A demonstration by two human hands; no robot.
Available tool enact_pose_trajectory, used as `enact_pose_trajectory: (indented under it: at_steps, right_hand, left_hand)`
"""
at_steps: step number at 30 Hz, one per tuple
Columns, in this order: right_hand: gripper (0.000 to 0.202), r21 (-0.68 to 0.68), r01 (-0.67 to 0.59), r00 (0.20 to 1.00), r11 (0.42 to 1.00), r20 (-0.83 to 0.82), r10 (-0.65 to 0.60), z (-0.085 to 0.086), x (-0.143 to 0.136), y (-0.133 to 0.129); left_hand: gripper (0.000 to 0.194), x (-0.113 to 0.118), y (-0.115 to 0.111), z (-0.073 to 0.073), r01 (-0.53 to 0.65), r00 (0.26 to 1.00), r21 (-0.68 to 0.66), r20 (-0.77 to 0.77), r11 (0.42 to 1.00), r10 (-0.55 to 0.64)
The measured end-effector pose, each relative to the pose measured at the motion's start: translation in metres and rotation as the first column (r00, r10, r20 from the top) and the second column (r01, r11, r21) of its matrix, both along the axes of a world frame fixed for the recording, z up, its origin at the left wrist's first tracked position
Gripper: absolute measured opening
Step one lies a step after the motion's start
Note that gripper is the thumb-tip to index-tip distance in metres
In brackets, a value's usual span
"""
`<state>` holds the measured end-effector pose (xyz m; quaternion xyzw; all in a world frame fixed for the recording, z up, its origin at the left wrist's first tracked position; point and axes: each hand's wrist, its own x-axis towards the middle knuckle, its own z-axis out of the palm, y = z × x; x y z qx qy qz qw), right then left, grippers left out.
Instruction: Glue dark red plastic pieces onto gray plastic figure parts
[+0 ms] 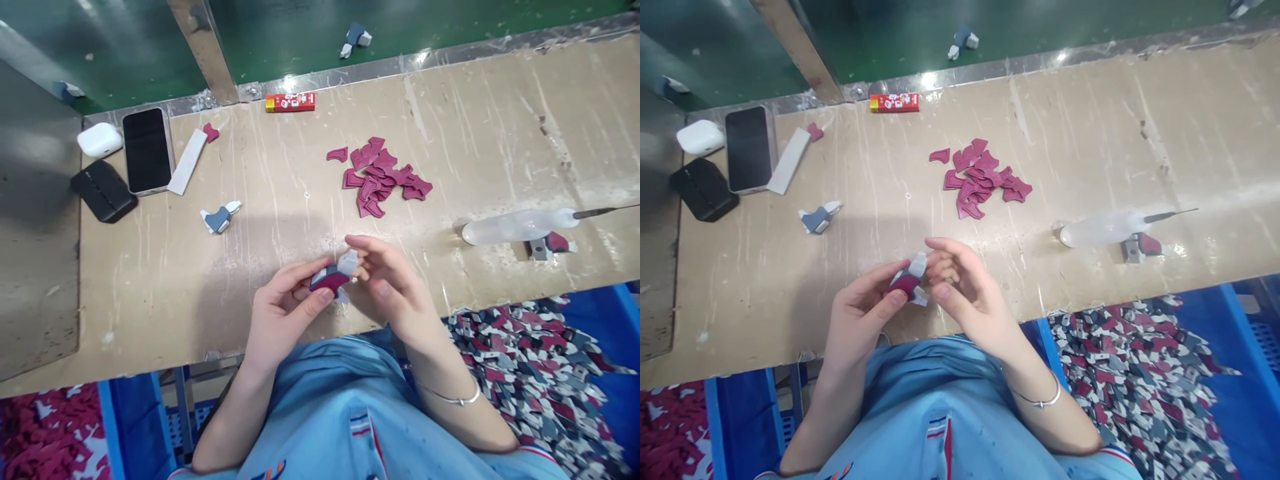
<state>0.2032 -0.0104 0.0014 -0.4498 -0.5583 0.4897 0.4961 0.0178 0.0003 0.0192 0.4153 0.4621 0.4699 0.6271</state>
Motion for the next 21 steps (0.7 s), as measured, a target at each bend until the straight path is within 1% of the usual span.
enact_pose_trajectory:
  at_steps: [3, 5, 6, 8, 11, 13, 14, 15, 17, 19, 21]
  right_hand:
    - [0.030, 0.015, 0.066, 0.996, 0.998, 0.055, -0.067, 0.005, -0.005, 0.002]
    - [0.015, 0.060, 0.148, 0.988, 0.987, 0.034, -0.150, 0.007, -0.012, 0.001]
    - [0.011, 0.079, 0.184, 0.982, 0.980, 0.021, -0.187, 0.007, -0.015, 0.000]
    - [0.009, 0.102, 0.228, 0.973, 0.968, 0.010, -0.230, 0.006, -0.022, -0.003]
    - [0.010, 0.140, 0.246, 0.969, 0.959, 0.000, -0.249, 0.003, -0.029, -0.009]
    - [0.010, 0.164, 0.248, 0.968, 0.955, -0.013, -0.249, 0.001, -0.032, -0.010]
    - [0.010, 0.173, 0.238, 0.971, 0.956, -0.015, -0.239, 0.000, -0.031, -0.010]
    - [0.012, 0.186, 0.221, 0.975, 0.958, -0.010, -0.223, 0.000, -0.030, -0.009]
    - [0.022, 0.241, 0.160, 0.985, 0.957, 0.020, -0.170, -0.001, -0.025, -0.004]
    - [0.031, 0.340, 0.073, 0.992, 0.937, 0.070, -0.103, 0.000, -0.017, 0.002]
    - [0.030, 0.436, 0.009, 0.992, 0.900, 0.110, -0.064, 0.001, -0.010, 0.006]
  left_hand:
    - [0.025, -0.002, 0.000, 0.000, 0.013, 0.999, 0.042, -0.035, 0.999, -0.012]
    - [0.031, -0.002, -0.002, -0.001, -0.022, 0.999, 0.046, -0.047, 0.999, 0.024]
    - [0.032, -0.002, -0.003, -0.001, -0.036, 0.998, 0.047, -0.053, 0.998, 0.039]
    - [0.026, -0.002, -0.005, 0.000, -0.049, 0.995, 0.071, -0.085, 0.996, 0.055]
    - [0.011, -0.001, -0.008, 0.003, -0.058, 0.981, 0.164, -0.175, 0.985, 0.087]
    - [0.010, -0.001, -0.009, 0.004, -0.084, 0.973, 0.212, -0.195, 0.974, 0.126]
    - [0.012, -0.001, -0.008, 0.004, -0.100, 0.974, 0.212, -0.179, 0.972, 0.139]
    - [0.018, -0.001, -0.007, 0.004, -0.111, 0.979, 0.189, -0.146, 0.976, 0.140]
    - [0.031, -0.002, -0.003, 0.003, -0.081, 0.994, 0.073, -0.064, 0.994, 0.085]
    - [0.043, -0.004, 0.002, 0.003, 0.017, 1.000, -0.062, 0.015, 0.998, -0.017]
    - [0.049, -0.008, 0.004, 0.004, 0.134, 0.990, -0.147, 0.055, 0.980, -0.128]
